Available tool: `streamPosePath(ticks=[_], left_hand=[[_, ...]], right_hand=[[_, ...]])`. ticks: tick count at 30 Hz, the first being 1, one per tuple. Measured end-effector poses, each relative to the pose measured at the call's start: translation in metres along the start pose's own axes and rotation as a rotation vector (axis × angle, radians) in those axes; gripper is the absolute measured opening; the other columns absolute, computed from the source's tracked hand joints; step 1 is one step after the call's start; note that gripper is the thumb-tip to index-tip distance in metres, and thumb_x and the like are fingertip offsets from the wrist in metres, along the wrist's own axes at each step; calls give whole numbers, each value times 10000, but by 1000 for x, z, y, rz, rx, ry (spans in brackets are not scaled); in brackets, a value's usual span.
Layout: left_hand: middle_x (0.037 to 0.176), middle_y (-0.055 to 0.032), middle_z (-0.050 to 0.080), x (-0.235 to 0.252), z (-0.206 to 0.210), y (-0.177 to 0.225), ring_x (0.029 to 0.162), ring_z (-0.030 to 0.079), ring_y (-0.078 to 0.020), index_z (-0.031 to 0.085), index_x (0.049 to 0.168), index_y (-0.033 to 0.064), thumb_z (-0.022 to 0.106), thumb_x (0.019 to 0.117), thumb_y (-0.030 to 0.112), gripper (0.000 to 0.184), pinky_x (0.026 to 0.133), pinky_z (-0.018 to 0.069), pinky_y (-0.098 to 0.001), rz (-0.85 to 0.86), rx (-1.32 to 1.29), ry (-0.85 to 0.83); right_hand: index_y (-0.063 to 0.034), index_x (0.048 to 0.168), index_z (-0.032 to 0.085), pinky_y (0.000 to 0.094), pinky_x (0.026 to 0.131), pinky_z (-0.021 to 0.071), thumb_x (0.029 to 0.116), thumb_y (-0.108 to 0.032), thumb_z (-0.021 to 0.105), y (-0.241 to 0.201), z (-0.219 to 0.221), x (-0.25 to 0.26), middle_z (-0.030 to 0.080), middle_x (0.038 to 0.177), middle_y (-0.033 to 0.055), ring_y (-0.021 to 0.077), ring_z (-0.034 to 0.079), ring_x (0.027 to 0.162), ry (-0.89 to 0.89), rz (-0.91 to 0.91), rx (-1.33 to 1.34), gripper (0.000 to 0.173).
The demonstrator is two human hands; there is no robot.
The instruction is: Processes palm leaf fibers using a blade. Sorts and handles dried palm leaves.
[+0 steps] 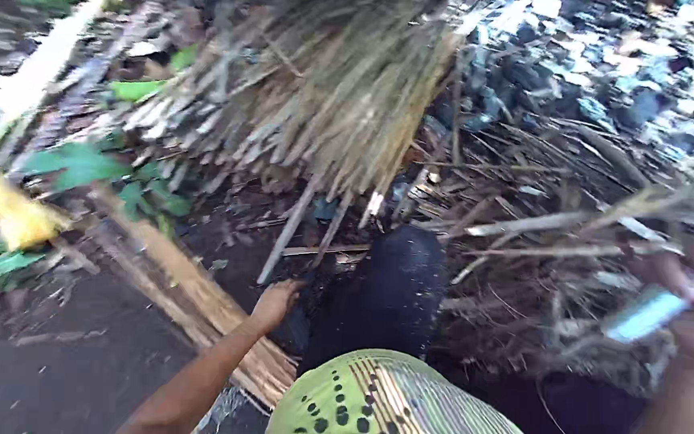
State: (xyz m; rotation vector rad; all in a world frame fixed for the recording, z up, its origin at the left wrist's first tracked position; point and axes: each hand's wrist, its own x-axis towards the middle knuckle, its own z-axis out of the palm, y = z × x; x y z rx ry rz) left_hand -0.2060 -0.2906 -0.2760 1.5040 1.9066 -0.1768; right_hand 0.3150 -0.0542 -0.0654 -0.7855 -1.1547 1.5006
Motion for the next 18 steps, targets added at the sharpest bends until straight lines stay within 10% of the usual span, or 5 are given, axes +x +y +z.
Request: streamPosePath(ticks=[10, 18], left_hand=[[1328, -259, 627, 283, -131, 224, 1256, 602, -412, 518, 1455, 5, 494, 1070, 137, 408, 1093, 441, -586, 450, -140, 116], [1428, -267, 544, 435, -154, 361, 1284, 544, -488, 608, 1345, -12, 600, 993, 118, 375, 1029, 445, -672, 339, 371, 110]], right_hand=[[-250, 1326, 617, 156, 489, 454, 1033, -375, 532, -14, -6, -7, 503, 609, -143, -9, 464, 471, 195, 6, -201, 330], [-255, 1365, 606, 115, 553, 446, 1035, -415, 553, -2, -17, -25, 577, 731, -195, -67, 498, 577, 210, -77, -323, 371]])
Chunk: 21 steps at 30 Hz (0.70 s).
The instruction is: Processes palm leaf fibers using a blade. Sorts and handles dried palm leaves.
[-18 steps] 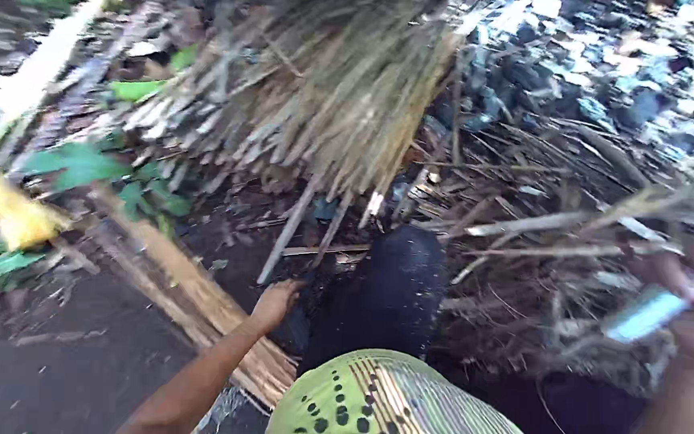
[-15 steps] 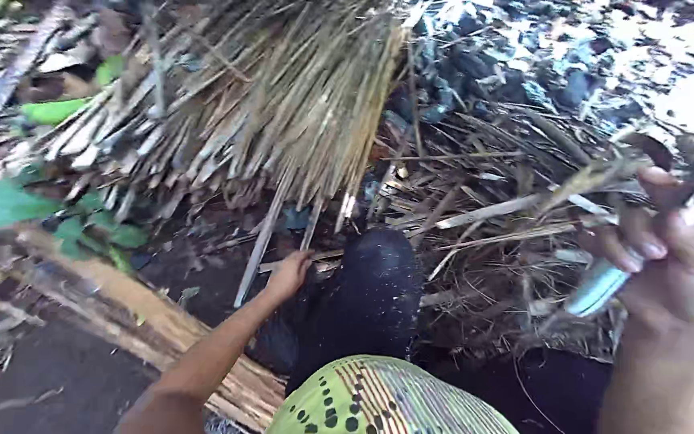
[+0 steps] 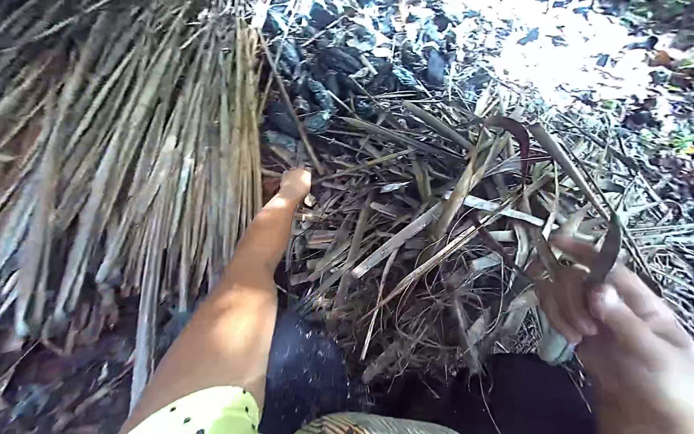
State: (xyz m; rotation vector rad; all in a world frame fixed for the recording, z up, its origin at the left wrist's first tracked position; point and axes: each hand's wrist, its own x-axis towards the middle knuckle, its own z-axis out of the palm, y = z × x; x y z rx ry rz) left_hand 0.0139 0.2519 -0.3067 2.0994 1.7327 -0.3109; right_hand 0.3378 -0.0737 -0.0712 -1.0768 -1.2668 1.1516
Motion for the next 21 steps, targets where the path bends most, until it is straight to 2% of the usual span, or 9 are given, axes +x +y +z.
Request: streamPosePath(ticks=[3, 6, 10, 12, 15, 17, 19, 21], left_hand=[[1474, -289, 498, 45, 15, 13, 1355, 486, -488, 561, 1392, -40, 553, 1034, 151, 406, 1082, 402, -661, -64, -120, 11], [1454, -294, 517, 70, 29, 25, 1327, 503, -512, 571, 1407, 22, 563, 1011, 136, 413, 1051, 423, -691, -201, -209, -33], [1447, -325, 504, 97, 51, 27, 1339, 476, -535, 550, 1447, 71, 572, 994, 94, 454, 1024, 420, -711, -172, -71, -82], [1466, -319, 489, 111, 61, 23, 1366, 447, -530, 534, 1472, 99, 645, 957, 99, 527, 1036, 404, -718, -157, -24, -109], [1424, -308, 536, 120, 68, 17, 1340, 483, -517, 578, 1429, 76, 709, 925, 136, 524, 1054, 402, -699, -157, -68, -90], [1340, -343, 579, 114, 60, 16, 1276, 537, -533, 606, 1345, -14, 638, 965, 111, 401, 1018, 434, -704, -204, -185, -30], [1323, -347, 592, 108, 49, 12, 1278, 545, -525, 618, 1319, -32, 503, 1063, 203, 366, 1043, 416, -697, -252, -354, 56], [1312, -325, 608, 96, 35, 5, 1292, 542, -495, 647, 1266, -35, 548, 1051, 280, 393, 1087, 390, -660, -288, -487, 168]], right_hand=[[-248, 1413, 582, 100, 633, 468, 1063, -366, 511, 1, -7, -2, 614, 796, -188, -84, 537, 648, -64, -8, -7, 376], [-259, 1406, 598, 100, 662, 473, 1061, -369, 520, 4, -15, -4, 645, 823, -191, -88, 557, 678, -16, 40, 8, 370], [-243, 1390, 604, 97, 658, 454, 1065, -353, 516, 10, -23, -4, 628, 820, -187, -90, 540, 681, 21, 82, 27, 355], [-244, 1384, 612, 95, 661, 450, 1062, -354, 521, 12, -25, -4, 638, 836, -188, -92, 542, 692, 39, 109, 31, 352], [-243, 1390, 608, 100, 679, 458, 1057, -345, 532, 14, -30, -3, 654, 863, -185, -86, 556, 708, 49, 126, 32, 356], [-237, 1392, 604, 106, 694, 469, 1057, -338, 535, 16, -33, -1, 656, 865, -182, -80, 564, 713, 53, 126, 45, 356], [-222, 1388, 610, 108, 685, 469, 1056, -332, 539, 17, -36, -1, 657, 856, -177, -78, 563, 704, 58, 116, 49, 358], [-218, 1386, 614, 106, 679, 470, 1055, -332, 543, 16, -37, -2, 664, 856, -174, -78, 565, 700, 67, 116, 51, 358]])
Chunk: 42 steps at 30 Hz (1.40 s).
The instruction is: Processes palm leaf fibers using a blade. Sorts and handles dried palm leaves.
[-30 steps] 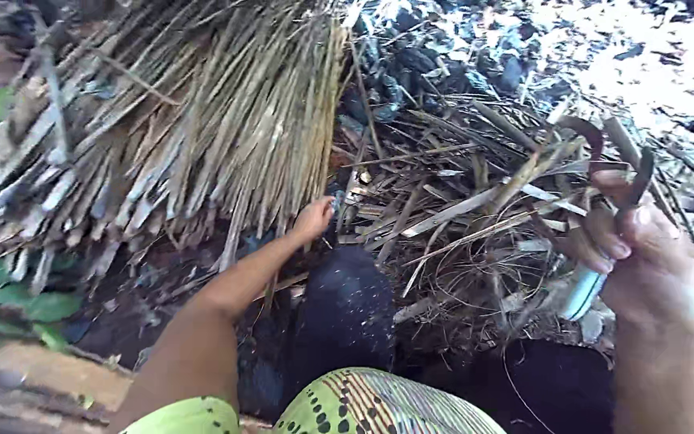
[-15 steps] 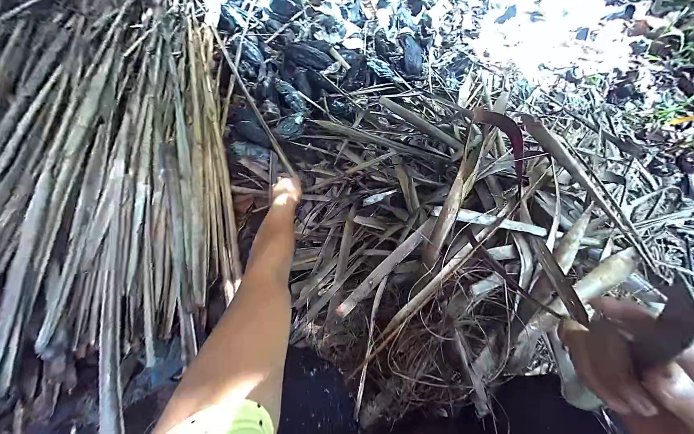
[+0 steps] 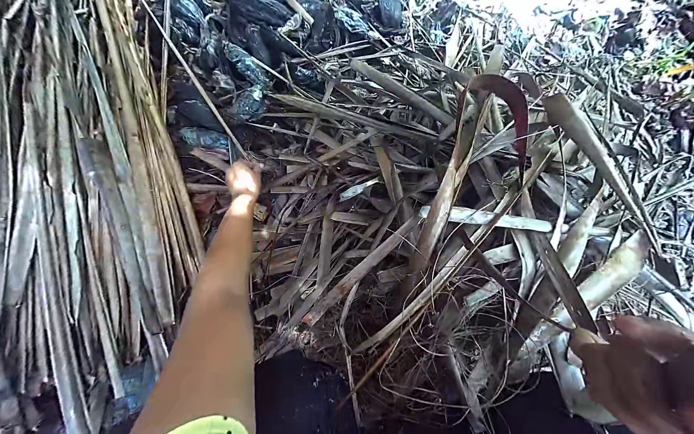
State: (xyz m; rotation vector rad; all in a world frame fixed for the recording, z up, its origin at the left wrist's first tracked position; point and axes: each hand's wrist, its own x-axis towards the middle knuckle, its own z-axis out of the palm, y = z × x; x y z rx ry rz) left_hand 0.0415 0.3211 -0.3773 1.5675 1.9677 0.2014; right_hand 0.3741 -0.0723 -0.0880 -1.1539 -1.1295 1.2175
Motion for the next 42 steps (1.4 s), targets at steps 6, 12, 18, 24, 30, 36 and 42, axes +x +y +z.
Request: streamPosePath(ticks=[6, 12, 18, 24, 30, 36, 42], left_hand=[[1042, -92, 627, -86, -43, -29, 817, 620, -105, 328, 1513, 27, 578, 1011, 134, 571, 758, 549, -304, 30, -636, -121], [1222, -133, 634, -236, -70, -63, 950, 707, -199, 305, 1499, 18, 489, 942, -95, 597, 808, 602, -341, -19, -834, -382], [1180, -137, 700, -334, -111, -73, 790, 698, -126, 314, 1453, -55, 494, 915, -119, 571, 675, 557, -293, 64, -599, 6], [1075, -134, 676, -343, -137, -70, 822, 674, -150, 318, 1560, 49, 473, 1077, 122, 512, 747, 563, -313, 16, -764, -165], [1083, -188, 618, -305, -119, -57, 778, 631, -200, 453, 1402, -17, 524, 1032, 43, 382, 712, 545, -352, -64, -578, 35], [773, -51, 585, -362, -122, -60, 544, 516, -98, 436, 1503, 60, 342, 1125, 211, 418, 519, 459, -277, 278, -542, 134], [720, 34, 521, -415, -121, -59, 541, 456, -24, 522, 1432, 40, 337, 1120, 202, 397, 512, 411, -200, 343, -669, 128]], right_hand=[[-207, 1389, 616, 100, 680, 455, 1063, -346, 526, -8, -1, -10, 648, 856, -181, -86, 549, 712, -22, -23, 7, 366], [-208, 1411, 594, 93, 689, 455, 1079, -363, 499, -15, 16, -21, 679, 1028, -145, -105, 546, 774, -127, -138, -119, 379], [-91, 1374, 611, 88, 632, 450, 1066, -396, 502, -7, 43, -29, 672, 959, -98, -121, 516, 717, -151, -273, -257, 446], [42, 1345, 587, 120, 595, 430, 1035, -262, 519, -3, 65, -24, 656, 922, -30, -81, 477, 646, -177, -258, -335, 439], [34, 1372, 572, 179, 622, 451, 1032, -218, 515, -2, 84, -35, 667, 971, 36, -19, 506, 667, -153, -203, -399, 427], [-9, 1415, 568, 400, 892, 536, 1057, -297, 495, -4, 94, -42, 701, 1153, 162, 195, 677, 965, -243, -156, -583, 466], [-24, 1432, 557, 466, 928, 520, 1071, -291, 487, -5, 109, -12, 697, 1131, 179, 256, 674, 976, -282, -102, -625, 454]])
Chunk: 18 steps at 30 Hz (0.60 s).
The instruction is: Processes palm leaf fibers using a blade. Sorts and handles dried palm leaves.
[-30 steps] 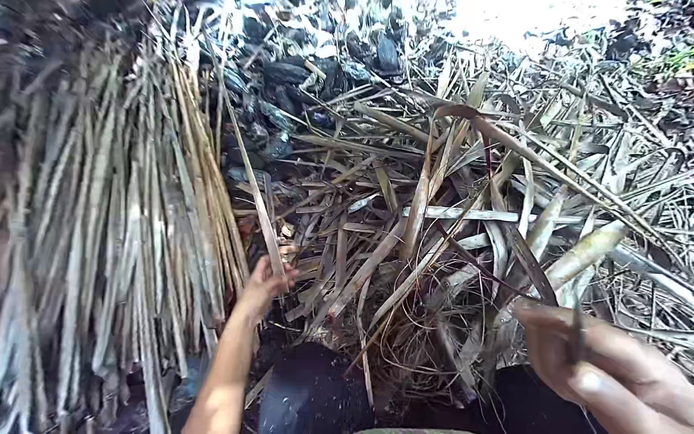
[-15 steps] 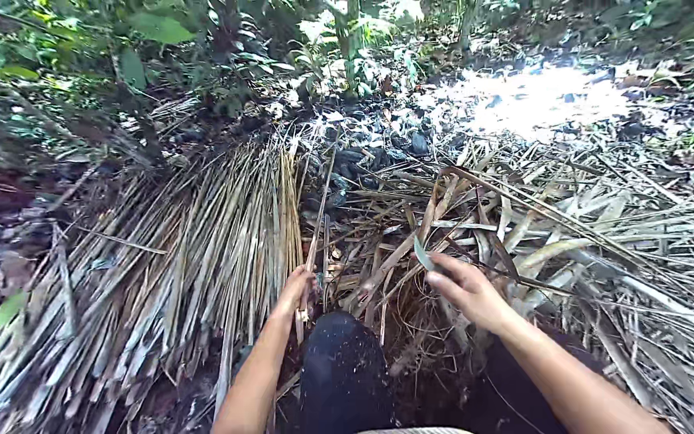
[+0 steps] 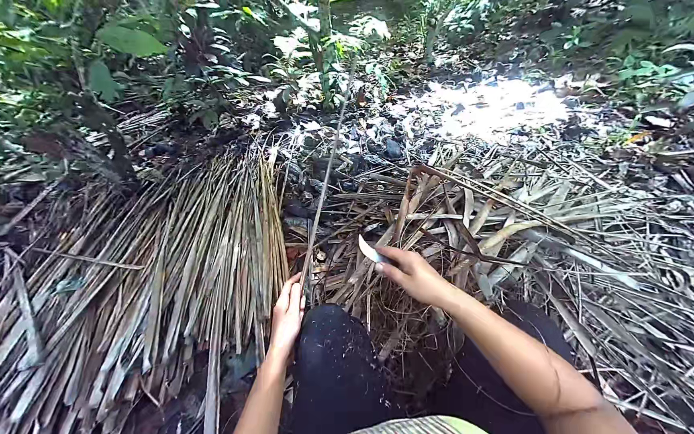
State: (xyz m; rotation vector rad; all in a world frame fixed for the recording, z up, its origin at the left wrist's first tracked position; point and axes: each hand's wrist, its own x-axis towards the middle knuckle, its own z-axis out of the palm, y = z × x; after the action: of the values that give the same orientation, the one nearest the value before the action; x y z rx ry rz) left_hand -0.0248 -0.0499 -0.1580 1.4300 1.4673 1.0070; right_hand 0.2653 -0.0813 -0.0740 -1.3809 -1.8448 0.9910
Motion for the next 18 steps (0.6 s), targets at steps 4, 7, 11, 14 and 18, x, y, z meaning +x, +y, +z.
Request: streamPosePath(ticks=[4, 7, 11, 14, 18], left_hand=[[776, 40, 518, -14, -3, 0, 574, 440, 9, 501, 1425, 1, 362, 1090, 177, 403, 539, 399, -160, 85, -32, -27], [790, 45, 526, -19, -8, -3, 594, 447, 22, 516, 1410, 0, 356, 1090, 201, 411, 562, 404, -148, 128, -3, -43], [675, 83, 488, -22, -11, -7, 524, 429, 24, 516, 1392, -22, 303, 1096, 211, 433, 501, 383, -143, 115, -23, -77], [652, 80, 555, -28, -16, -8, 499, 498, 17, 515, 1354, -38, 288, 1101, 203, 416, 491, 452, -139, 103, -23, -122], [658, 93, 623, -42, -23, 11, 493, 541, 22, 510, 1331, -27, 310, 1082, 212, 399, 481, 478, -138, 173, -17, -230]], right_hand=[[-45, 1460, 537, 505, 941, 510, 1072, -296, 492, 5, 7, 3, 693, 1148, 192, 294, 675, 1002, -24, 16, -15, 464], [-42, 1457, 541, 518, 966, 502, 1072, -296, 494, 7, 8, 1, 693, 1167, 202, 311, 675, 1042, -33, 19, -24, 463], [-58, 1470, 534, 514, 960, 505, 1074, -303, 487, 10, 9, 0, 693, 1170, 193, 301, 675, 1030, -24, 24, -25, 468], [-48, 1476, 521, 497, 944, 515, 1074, -296, 492, 12, 6, 1, 690, 1170, 199, 290, 678, 1004, 14, 31, 18, 473], [-43, 1552, 379, 226, 590, 428, 1059, -167, 512, 8, -2, 5, 598, 827, 29, 47, 481, 613, -14, 71, 359, 525]])
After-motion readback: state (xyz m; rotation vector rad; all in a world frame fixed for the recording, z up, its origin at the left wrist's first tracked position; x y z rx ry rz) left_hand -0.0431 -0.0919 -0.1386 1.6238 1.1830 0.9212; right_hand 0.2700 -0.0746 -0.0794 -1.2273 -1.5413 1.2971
